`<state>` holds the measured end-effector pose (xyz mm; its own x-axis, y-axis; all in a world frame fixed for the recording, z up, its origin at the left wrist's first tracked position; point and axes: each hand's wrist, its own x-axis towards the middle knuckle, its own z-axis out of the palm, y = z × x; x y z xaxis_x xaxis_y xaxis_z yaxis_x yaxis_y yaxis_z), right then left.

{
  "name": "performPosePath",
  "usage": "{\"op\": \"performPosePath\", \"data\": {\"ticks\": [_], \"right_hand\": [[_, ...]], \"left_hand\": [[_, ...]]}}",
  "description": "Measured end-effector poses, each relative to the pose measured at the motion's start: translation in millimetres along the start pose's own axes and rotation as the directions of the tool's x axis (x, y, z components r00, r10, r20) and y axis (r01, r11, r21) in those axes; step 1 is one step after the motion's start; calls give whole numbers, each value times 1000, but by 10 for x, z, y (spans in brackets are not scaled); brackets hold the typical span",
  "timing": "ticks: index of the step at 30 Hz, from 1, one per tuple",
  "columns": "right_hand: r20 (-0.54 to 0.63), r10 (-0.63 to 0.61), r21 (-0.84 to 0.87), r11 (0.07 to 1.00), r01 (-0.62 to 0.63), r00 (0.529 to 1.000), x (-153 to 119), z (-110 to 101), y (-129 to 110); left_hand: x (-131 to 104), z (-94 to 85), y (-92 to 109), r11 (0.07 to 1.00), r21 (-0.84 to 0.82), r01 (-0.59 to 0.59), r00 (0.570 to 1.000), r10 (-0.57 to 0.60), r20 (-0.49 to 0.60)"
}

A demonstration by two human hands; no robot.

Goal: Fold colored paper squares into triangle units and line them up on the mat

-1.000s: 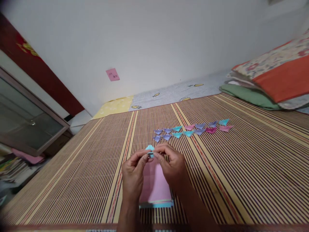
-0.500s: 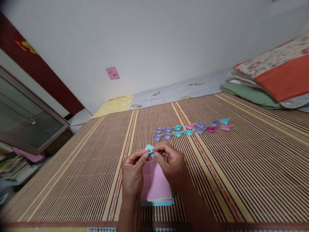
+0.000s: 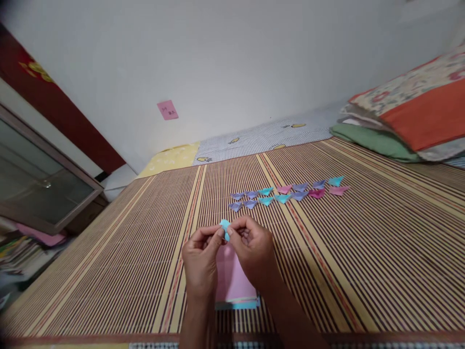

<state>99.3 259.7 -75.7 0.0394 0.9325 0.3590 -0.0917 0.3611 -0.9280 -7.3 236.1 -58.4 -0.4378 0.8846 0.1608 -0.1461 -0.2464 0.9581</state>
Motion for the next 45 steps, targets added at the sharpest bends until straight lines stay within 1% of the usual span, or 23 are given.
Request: {"op": "performPosePath", "data": {"ticks": [4, 7, 11, 13, 15, 17, 18, 21, 23, 26, 29, 31, 33, 37, 41, 43, 45], "right_hand": [[-26, -42, -51, 998, 41, 999, -9, -3, 37], [-48, -67, -53, 997, 64, 997, -9, 4, 72], [-52, -18, -34, 999, 16, 999, -1, 1, 56], [-35, 7, -37, 999, -9, 999, 5, -13, 31], [-12, 20, -30, 999, -21, 1000, 13, -33, 7], [15, 29, -17, 999, -29, 999, 20, -52, -13], [28, 29, -11, 1000, -29, 999, 23, -59, -23], [68, 26, 6, 1000, -27, 997, 26, -70, -40], [95, 36, 38, 998, -40, 995, 28, -69, -37], [97, 70, 89, 993, -79, 993, 37, -67, -7], [113, 118, 20, 992, -121, 987, 51, -74, 21], [136, 124, -59, 991, -117, 983, 58, -86, 27], [144, 90, -117, 990, -73, 985, 61, -98, 21], [160, -6, -204, 978, 39, 987, 53, -107, -1], [175, -73, -275, 954, 120, 982, 43, -99, -23], [188, -56, -265, 958, 106, 981, 48, -101, -26], [208, 1, -192, 981, 40, 978, 63, -119, -19]], "left_hand": [[-24, 20, 9, 1000, -1, 4, 1000, -4, -14], [-32, 38, 5, 1000, -13, 11, 1000, -11, -24], [-15, 34, -17, 997, -71, 27, 999, -30, -45], [15, 1, -30, 991, -111, 73, 997, -74, -2], [53, -47, -39, 978, -141, 151, 986, -140, 86], [86, -98, -46, 970, -134, 201, 971, -180, 155], [98, -120, -50, 970, -123, 208, 967, -185, 174], [110, -155, -66, 981, -97, 166, 973, -146, 180], [99, -153, -75, 988, -82, 127, 980, -113, 163], [72, -124, -73, 996, -38, 83, 989, -77, 124], [53, -88, -57, 999, 21, 31, 996, -33, 79], [54, -73, -50, 999, 47, 6, 999, -8, 50], [64, -71, -47, 998, 60, 11, 999, -13, 40], [79, -84, -42, 997, 61, 54, 994, -60, 93], [63, -88, -42, 996, 91, 22, 996, -30, 89], [59, -92, -42, 995, 98, 13, 996, -21, 84], [61, -100, -30, 997, 70, 35, 996, -41, 82]]}}
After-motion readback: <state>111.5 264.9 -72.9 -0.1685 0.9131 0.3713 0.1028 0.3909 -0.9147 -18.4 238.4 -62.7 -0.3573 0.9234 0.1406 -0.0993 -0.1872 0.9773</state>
